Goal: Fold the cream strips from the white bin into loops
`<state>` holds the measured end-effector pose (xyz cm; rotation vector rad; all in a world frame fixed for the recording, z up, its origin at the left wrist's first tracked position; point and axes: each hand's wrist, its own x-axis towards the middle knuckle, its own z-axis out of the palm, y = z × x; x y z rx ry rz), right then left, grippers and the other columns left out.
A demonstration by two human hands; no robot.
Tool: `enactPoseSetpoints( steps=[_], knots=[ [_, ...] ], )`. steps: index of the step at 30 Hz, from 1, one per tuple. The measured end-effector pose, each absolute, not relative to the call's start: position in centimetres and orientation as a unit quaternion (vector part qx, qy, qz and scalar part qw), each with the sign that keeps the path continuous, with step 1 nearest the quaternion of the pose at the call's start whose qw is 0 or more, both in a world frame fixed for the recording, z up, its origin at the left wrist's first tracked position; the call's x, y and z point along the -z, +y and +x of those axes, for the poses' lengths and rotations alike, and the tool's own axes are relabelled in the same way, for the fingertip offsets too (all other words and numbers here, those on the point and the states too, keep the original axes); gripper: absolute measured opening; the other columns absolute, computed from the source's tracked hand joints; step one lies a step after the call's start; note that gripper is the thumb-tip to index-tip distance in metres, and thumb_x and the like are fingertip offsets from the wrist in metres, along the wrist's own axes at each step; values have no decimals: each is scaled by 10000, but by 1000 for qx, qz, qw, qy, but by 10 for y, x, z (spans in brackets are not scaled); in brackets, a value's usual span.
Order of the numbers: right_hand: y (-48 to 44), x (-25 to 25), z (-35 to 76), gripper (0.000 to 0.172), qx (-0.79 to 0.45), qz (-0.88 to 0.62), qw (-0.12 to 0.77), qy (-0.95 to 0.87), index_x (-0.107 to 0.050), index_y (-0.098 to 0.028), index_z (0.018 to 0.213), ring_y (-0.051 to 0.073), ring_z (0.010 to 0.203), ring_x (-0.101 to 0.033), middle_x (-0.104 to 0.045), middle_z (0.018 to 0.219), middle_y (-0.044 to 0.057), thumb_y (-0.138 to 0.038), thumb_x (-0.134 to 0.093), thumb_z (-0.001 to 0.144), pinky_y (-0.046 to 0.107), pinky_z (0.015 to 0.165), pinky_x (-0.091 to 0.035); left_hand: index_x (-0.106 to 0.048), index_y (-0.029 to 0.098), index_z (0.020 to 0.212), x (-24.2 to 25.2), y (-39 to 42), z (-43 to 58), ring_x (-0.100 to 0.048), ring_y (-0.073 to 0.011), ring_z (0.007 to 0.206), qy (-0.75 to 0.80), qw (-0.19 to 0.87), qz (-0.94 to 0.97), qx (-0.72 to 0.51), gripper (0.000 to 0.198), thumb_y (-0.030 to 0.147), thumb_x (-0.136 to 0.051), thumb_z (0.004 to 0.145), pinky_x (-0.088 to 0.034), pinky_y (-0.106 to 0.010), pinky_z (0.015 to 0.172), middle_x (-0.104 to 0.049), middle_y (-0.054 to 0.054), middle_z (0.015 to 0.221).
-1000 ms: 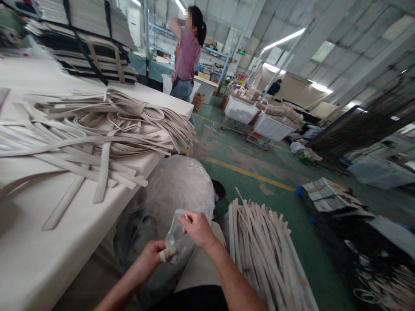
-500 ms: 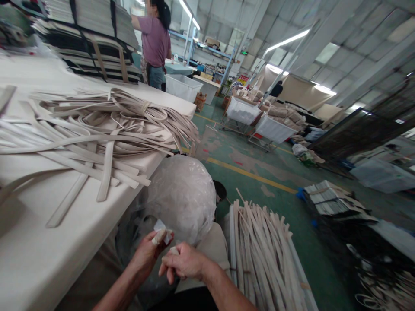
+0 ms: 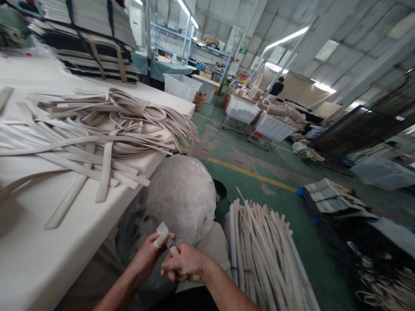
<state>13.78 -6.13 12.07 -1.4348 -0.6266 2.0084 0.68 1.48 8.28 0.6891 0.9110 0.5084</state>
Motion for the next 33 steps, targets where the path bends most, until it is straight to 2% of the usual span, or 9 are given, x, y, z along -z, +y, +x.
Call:
enactPoseSetpoints(
  steps=[2, 8, 11, 18, 25, 29, 31, 33],
  knots=[
    [-62, -120, 138, 65, -753, -541, 293, -235, -712, -131, 692, 40, 296, -308, -571, 449, -48, -188, -681, 689, 165, 276, -200, -775, 133, 663, -83, 15, 6, -673, -218, 681, 423, 809, 332, -235, 617, 659, -939, 386, -540, -272, 667, -743, -100, 686],
    [-60, -115, 138, 69, -755, -528, 309, -236, -692, -132, 699, 37, 288, -304, -581, 460, -53, -191, -716, 670, 161, 262, -199, -792, 117, 752, -80, 11, 5, -510, -139, 411, 376, 820, 398, -167, 616, 705, -842, 574, -395, -249, 450, -684, -76, 558],
    [-60, -112, 140, 91, -764, -515, 312, -230, -683, -131, 714, 35, 285, -307, -582, 465, -55, -203, -726, 679, 159, 264, -198, -791, 116, 743, -81, 11, 6, -500, -138, 405, 364, 821, 412, -157, 618, 708, -840, 570, -355, -240, 427, -678, -77, 549],
    [-59, -106, 143, 108, -788, -490, 318, -192, -674, -122, 712, 30, 284, -284, -578, 464, -45, -197, -729, 656, 156, 272, -195, -808, 100, 750, -82, 13, 5, -587, -189, 566, 346, 821, 420, -172, 584, 666, -848, 610, -436, -244, 524, -699, -104, 609],
    [-59, -99, 145, 147, -801, -474, 305, -200, -650, -143, 715, 35, 286, -303, -571, 468, -53, -207, -747, 625, 149, 277, -205, -813, 104, 718, -84, 13, 5, -597, -208, 600, 348, 807, 447, -169, 533, 623, -856, 611, -459, -265, 579, -707, -108, 632],
    [-58, -92, 144, 269, -805, -465, 330, -164, -624, -156, 793, 15, 313, -309, -605, 558, -62, -280, -807, 639, 143, 311, -218, -828, 146, 716, -91, 13, 7, -630, -228, 658, 344, 788, 485, -163, 382, 501, -891, 591, -495, -284, 656, -724, -90, 660],
    [-58, -93, 145, 332, -789, -474, 346, -183, -638, -150, 870, 9, 327, -325, -628, 605, -56, -351, -814, 671, 145, 331, -235, -830, 158, 720, -92, 13, 9, -615, -216, 614, 356, 784, 482, -166, 360, 480, -898, 574, -487, -282, 616, -711, -75, 632],
    [-61, -99, 150, 356, -757, -501, 339, -247, -660, -133, 953, 23, 362, -411, -658, 645, -35, -360, -787, 709, 149, 370, -302, -828, 150, 734, -91, 14, 9, -592, -201, 564, 380, 788, 450, -179, 392, 502, -893, 574, -471, -277, 562, -689, -67, 596]
  ],
)
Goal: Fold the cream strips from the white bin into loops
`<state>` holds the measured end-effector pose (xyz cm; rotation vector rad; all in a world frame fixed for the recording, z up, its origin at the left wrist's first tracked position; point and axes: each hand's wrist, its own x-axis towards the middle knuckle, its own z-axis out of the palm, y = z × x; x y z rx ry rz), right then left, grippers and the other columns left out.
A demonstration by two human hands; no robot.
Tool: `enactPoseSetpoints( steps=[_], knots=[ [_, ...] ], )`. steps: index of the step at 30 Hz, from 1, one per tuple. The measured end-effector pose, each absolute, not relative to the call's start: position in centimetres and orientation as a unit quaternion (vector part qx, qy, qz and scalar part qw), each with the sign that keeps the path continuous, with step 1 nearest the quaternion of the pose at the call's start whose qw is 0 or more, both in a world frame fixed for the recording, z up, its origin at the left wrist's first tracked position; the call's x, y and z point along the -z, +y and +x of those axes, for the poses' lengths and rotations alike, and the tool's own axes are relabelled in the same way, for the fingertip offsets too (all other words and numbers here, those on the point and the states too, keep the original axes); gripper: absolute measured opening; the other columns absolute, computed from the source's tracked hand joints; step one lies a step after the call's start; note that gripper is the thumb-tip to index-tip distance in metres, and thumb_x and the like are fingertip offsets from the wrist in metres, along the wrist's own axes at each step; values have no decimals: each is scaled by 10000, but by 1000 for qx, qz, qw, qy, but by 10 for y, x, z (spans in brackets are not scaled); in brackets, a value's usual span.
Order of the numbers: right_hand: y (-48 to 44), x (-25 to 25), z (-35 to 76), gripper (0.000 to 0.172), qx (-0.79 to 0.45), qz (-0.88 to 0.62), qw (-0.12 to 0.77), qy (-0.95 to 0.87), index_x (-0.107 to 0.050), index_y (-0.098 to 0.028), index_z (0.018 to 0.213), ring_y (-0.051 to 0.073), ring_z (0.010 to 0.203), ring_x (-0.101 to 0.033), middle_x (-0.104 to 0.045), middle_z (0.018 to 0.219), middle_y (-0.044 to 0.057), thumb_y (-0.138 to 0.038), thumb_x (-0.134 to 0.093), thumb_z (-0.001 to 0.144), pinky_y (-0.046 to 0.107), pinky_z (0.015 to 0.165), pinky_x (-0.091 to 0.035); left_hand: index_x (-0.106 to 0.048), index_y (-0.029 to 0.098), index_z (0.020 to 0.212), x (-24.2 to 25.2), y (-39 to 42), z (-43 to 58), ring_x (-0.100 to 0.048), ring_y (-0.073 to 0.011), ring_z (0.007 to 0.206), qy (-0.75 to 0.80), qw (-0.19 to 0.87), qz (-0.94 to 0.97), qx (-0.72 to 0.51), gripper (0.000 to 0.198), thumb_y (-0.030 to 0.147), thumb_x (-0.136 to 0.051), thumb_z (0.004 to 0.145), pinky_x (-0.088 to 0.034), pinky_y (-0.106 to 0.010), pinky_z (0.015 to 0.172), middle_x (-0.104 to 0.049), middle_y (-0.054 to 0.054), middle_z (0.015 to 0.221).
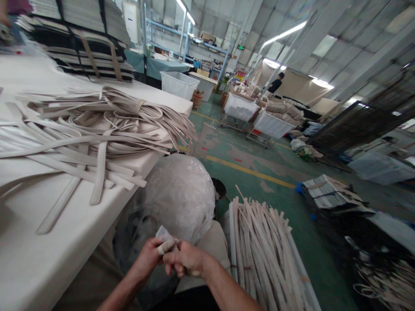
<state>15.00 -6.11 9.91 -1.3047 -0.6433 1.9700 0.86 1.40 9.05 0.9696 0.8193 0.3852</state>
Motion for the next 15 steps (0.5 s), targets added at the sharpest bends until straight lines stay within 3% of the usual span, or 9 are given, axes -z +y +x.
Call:
enactPoseSetpoints(
  steps=[3, 7, 9, 13, 15],
  knots=[
    [-75, -120, 167, 319, -673, -572, 319, -344, -684, -117, 1017, 66, 491, -569, -700, 731, 2, -273, -737, 743, 172, 490, -441, -820, 133, 736, -87, 17, 8, -639, -216, 667, 430, 797, 349, -242, 456, 508, -938, 503, -526, -279, 642, -710, -81, 661],
    [-96, -149, 188, 380, -544, -671, 329, -381, -642, -133, 1230, 81, 449, -544, -691, 681, -10, -253, -569, 877, 186, 471, -425, -815, 140, 797, -87, 11, 13, -671, -196, 779, 447, 828, 214, -264, 483, 419, -1001, 450, -559, -270, 777, -738, -80, 807],
    [-98, -156, 185, 439, -490, -697, 338, -400, -590, -164, 1337, 81, 425, -520, -695, 677, -20, -240, -525, 909, 191, 464, -416, -806, 142, 837, -89, 0, 21, -662, -175, 737, 431, 848, 185, -246, 502, 422, -1003, 470, -555, -260, 746, -723, -63, 779],
    [-88, -159, 167, 481, -444, -697, 335, -452, -545, -190, 1418, 90, 453, -552, -708, 713, -13, -249, -506, 942, 214, 529, -467, -757, 106, 738, -97, -21, 34, -601, -167, 599, 322, 900, 212, -205, 513, 569, -921, 589, -529, -275, 622, -629, -48, 622],
    [-88, -165, 167, 520, -438, -697, 316, -472, -520, -194, 1447, 102, 487, -589, -724, 773, 2, -265, -536, 933, 224, 553, -482, -767, 101, 791, -101, -22, 33, -615, -166, 612, 313, 907, 194, -204, 501, 543, -920, 612, -545, -268, 631, -645, -54, 653]
  ],
)
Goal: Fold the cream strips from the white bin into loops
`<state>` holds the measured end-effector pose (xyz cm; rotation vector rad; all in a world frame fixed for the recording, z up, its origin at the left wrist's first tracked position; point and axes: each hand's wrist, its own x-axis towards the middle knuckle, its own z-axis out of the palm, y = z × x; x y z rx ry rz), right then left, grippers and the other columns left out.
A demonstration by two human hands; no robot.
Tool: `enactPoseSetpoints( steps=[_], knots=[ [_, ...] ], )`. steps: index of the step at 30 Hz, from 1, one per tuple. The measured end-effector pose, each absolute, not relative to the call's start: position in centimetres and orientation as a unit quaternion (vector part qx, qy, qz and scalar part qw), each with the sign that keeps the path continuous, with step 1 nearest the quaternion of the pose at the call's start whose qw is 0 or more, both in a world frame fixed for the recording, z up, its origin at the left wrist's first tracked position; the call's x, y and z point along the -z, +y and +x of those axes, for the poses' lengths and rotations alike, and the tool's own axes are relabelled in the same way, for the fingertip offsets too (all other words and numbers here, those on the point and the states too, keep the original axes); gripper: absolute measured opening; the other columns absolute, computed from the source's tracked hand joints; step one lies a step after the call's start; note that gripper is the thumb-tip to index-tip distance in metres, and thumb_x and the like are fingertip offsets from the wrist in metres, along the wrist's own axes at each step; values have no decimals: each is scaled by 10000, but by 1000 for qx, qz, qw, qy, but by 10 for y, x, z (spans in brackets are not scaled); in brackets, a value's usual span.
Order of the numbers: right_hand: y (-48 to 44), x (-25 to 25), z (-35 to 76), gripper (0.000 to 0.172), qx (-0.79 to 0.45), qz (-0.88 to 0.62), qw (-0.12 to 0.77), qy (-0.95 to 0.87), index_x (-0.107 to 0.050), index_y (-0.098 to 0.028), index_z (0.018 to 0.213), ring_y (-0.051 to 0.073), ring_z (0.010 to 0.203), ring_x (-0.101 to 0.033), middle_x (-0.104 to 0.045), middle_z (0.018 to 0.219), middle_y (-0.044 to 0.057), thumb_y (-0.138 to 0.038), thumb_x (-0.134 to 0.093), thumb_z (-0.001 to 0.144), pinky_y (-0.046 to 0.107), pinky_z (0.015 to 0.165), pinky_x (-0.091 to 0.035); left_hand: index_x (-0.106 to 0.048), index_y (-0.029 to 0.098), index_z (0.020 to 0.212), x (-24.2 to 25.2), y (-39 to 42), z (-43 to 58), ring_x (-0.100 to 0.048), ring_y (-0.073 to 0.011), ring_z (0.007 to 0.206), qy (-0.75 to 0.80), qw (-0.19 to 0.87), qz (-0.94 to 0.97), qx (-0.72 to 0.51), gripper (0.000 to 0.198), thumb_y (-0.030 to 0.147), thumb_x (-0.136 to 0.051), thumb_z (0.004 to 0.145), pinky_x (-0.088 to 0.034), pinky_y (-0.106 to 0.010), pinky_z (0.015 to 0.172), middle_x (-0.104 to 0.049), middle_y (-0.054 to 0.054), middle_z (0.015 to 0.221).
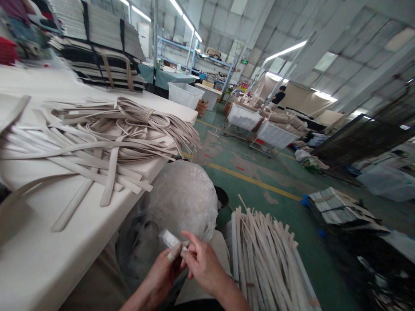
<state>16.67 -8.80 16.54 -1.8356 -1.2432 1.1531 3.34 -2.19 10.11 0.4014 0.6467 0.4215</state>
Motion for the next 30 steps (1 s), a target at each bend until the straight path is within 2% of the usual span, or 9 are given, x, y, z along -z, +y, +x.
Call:
enactPoseSetpoints(
  steps=[3, 6, 9, 13, 16, 19, 25, 30],
  knots=[
    [-101, -189, 182, 531, -440, -713, 263, -478, -557, -235, 1419, 110, 495, -594, -731, 823, -3, -290, -599, 892, 220, 518, -458, -776, 121, 945, -106, -13, 25, -688, -160, 745, 390, 882, 117, -235, 399, 348, -939, 660, -577, -222, 697, -742, -87, 888],
    [-110, -213, 193, 451, -398, -739, 248, -484, -609, -257, 1363, 125, 535, -599, -718, 745, -25, -271, -552, 915, 240, 587, -462, -766, 136, 979, -110, -11, 21, -711, -158, 784, 415, 871, 81, -250, 278, 228, -883, 743, -592, -217, 699, -754, -83, 946],
    [-100, -217, 183, 414, -332, -750, 243, -518, -662, -258, 1303, 167, 682, -656, -714, 712, -8, -227, -548, 906, 272, 697, -448, -775, 128, 940, -112, -23, 29, -725, -194, 851, 365, 894, 100, -240, 332, 310, -919, 702, -597, -242, 741, -758, -99, 942],
    [-86, -211, 171, 444, -324, -734, 256, -539, -633, -244, 1357, 184, 700, -652, -721, 743, 12, -279, -561, 920, 279, 675, -429, -786, 128, 903, -117, -30, 34, -731, -260, 942, 309, 913, 135, -230, 472, 456, -954, 608, -594, -287, 808, -767, -143, 1024],
    [-97, -222, 185, 476, -333, -732, 286, -521, -610, -239, 1376, 174, 665, -624, -706, 728, -6, -350, -591, 913, 273, 658, -445, -775, 138, 1008, -124, -19, 28, -729, -224, 954, 345, 898, 119, -245, 415, 373, -917, 698, -598, -255, 777, -755, -129, 1123],
    [-108, -237, 197, 431, -302, -752, 292, -508, -643, -231, 1328, 168, 650, -617, -691, 709, -8, -327, -572, 915, 281, 685, -459, -750, 154, 1082, -129, -15, 25, -727, -206, 970, 372, 884, 96, -266, 330, 280, -845, 792, -600, -243, 742, -740, -122, 1191],
    [-87, -218, 173, 401, -270, -741, 277, -549, -671, -241, 1297, 183, 743, -659, -718, 793, 24, -244, -554, 914, 290, 724, -449, -780, 111, 997, -124, -36, 37, -682, -319, 1121, 281, 915, 147, -249, 494, 505, -876, 715, -582, -315, 861, -730, -191, 1199],
    [-101, -232, 191, 419, -332, -724, 333, -505, -647, -236, 1314, 143, 582, -578, -672, 705, -15, -354, -603, 915, 265, 609, -447, -771, 162, 1138, -131, -16, 26, -685, -239, 1081, 329, 892, 125, -283, 462, 422, -857, 765, -589, -265, 812, -679, -143, 1337]
  ],
)
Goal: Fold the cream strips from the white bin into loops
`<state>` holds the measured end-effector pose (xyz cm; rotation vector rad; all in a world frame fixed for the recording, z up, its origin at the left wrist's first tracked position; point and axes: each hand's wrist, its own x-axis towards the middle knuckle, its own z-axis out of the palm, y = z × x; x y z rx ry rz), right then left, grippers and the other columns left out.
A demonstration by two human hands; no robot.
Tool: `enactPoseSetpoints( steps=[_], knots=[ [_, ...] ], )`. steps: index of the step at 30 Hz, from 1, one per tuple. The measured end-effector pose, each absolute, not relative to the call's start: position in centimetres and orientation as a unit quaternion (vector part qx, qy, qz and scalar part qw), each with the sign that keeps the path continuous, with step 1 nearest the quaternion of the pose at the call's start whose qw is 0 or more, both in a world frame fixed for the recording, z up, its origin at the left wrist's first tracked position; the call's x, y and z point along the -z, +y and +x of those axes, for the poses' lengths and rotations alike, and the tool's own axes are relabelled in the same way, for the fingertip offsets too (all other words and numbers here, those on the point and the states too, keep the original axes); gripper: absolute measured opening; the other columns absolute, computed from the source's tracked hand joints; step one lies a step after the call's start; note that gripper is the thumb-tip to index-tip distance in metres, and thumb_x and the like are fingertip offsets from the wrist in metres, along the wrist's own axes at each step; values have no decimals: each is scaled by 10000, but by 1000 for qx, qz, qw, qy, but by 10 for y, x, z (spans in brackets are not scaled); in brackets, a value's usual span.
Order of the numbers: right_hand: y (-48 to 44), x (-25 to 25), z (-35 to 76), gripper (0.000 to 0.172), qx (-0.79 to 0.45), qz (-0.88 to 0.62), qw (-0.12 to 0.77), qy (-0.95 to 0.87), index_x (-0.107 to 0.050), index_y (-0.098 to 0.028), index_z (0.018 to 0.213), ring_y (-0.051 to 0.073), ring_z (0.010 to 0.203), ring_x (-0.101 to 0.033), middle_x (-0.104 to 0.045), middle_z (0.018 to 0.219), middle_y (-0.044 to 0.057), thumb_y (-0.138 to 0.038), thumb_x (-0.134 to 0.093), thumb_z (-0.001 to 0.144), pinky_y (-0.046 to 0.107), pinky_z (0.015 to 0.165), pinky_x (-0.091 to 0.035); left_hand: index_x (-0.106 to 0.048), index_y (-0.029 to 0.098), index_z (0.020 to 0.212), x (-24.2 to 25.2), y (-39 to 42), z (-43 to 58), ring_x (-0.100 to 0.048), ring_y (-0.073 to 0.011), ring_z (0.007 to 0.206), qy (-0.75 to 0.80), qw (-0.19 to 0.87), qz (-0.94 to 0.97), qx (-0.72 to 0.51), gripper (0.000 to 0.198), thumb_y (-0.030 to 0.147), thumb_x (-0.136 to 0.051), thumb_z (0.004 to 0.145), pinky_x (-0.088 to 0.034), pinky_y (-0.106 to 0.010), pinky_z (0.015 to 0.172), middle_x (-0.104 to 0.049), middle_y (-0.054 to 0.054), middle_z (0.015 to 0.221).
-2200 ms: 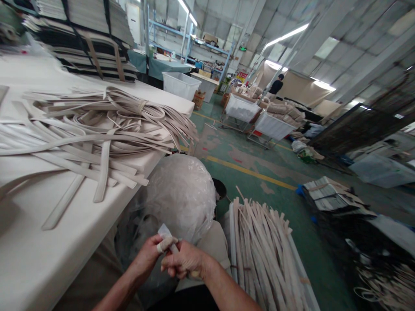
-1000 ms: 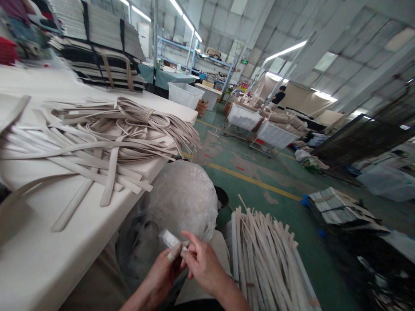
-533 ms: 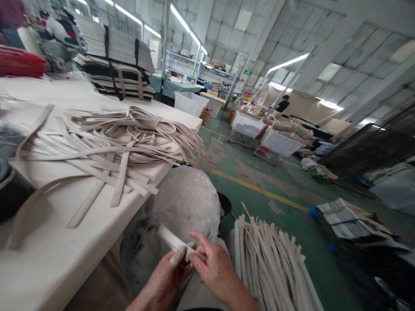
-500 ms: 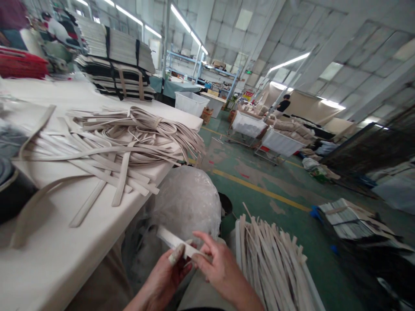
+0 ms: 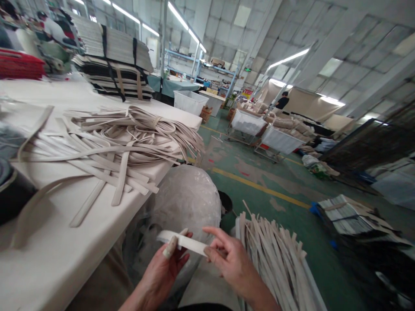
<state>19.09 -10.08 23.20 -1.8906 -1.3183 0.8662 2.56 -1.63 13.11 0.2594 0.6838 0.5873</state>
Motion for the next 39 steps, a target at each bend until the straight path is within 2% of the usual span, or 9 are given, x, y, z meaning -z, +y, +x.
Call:
enactPoseSetpoints(
  steps=[3, 9, 17, 23, 27, 30, 32, 36, 39],
  knots=[
    [-110, -247, 200, 377, -303, -739, 338, -497, -677, -229, 1267, 139, 589, -577, -660, 691, -12, -345, -591, 919, 256, 614, -449, -766, 177, 1161, -136, -11, 24, -672, -228, 1105, 335, 891, 114, -285, 471, 405, -863, 761, -590, -255, 814, -654, -126, 1384],
    [-82, -221, 170, 368, -264, -730, 313, -547, -697, -251, 1240, 150, 714, -649, -708, 771, 1, -201, -576, 897, 254, 696, -449, -795, 119, 998, -135, -34, 36, -674, -312, 1123, 275, 911, 154, -267, 506, 521, -877, 703, -578, -320, 874, -718, -190, 1240],
    [-101, -233, 194, 344, -337, -732, 346, -481, -674, -250, 1253, 108, 537, -555, -660, 705, -37, -296, -590, 923, 209, 514, -409, -752, 173, 1165, -140, -7, 20, -655, -248, 1169, 339, 878, 147, -305, 438, 426, -813, 812, -582, -271, 834, -635, -130, 1409],
    [-82, -217, 164, 347, -272, -726, 312, -549, -718, -257, 1198, 144, 683, -640, -690, 744, -16, -172, -589, 887, 255, 679, -450, -775, 97, 970, -126, -33, 32, -662, -343, 1167, 274, 910, 174, -259, 501, 550, -822, 762, -556, -361, 943, -737, -198, 1182],
    [-88, -216, 166, 326, -394, -689, 329, -512, -717, -248, 1195, 135, 621, -602, -690, 761, -14, -242, -627, 881, 227, 579, -446, -760, 117, 1085, -128, -22, 27, -653, -340, 1193, 305, 897, 163, -276, 503, 513, -818, 781, -566, -366, 925, -719, -190, 1250],
    [-106, -232, 184, 222, -450, -653, 354, -496, -762, -238, 1036, 127, 611, -578, -677, 759, -14, -291, -715, 825, 212, 554, -441, -725, 134, 1192, -136, -4, 20, -660, -288, 1198, 350, 881, 118, -295, 370, 388, -689, 925, -587, -342, 887, -679, -162, 1343],
    [-115, -246, 195, 281, -435, -617, 370, -541, -769, -238, 1005, 152, 726, -623, -704, 834, 3, -373, -814, 762, 233, 660, -473, -712, 123, 1205, -140, 3, 18, -681, -258, 1166, 366, 877, 95, -298, 305, 298, -566, 1002, -595, -334, 873, -681, -158, 1344],
    [-124, -260, 202, 606, -464, -484, 427, -606, -710, -269, 1207, 221, 944, -674, -727, 1057, 59, -609, -822, 719, 304, 860, -500, -666, 102, 1264, -139, 6, 16, -718, -227, 1081, 369, 881, 68, -287, 328, 262, -492, 1037, -606, -310, 810, -696, -165, 1315],
    [-124, -252, 199, 628, -443, -457, 478, -605, -661, -309, 1283, 225, 984, -679, -723, 1106, 58, -599, -812, 748, 311, 879, -511, -620, 110, 1330, -137, 7, 16, -740, -200, 996, 359, 887, 60, -283, 350, 258, -478, 1047, -609, -304, 784, -703, -158, 1307]
  ],
)
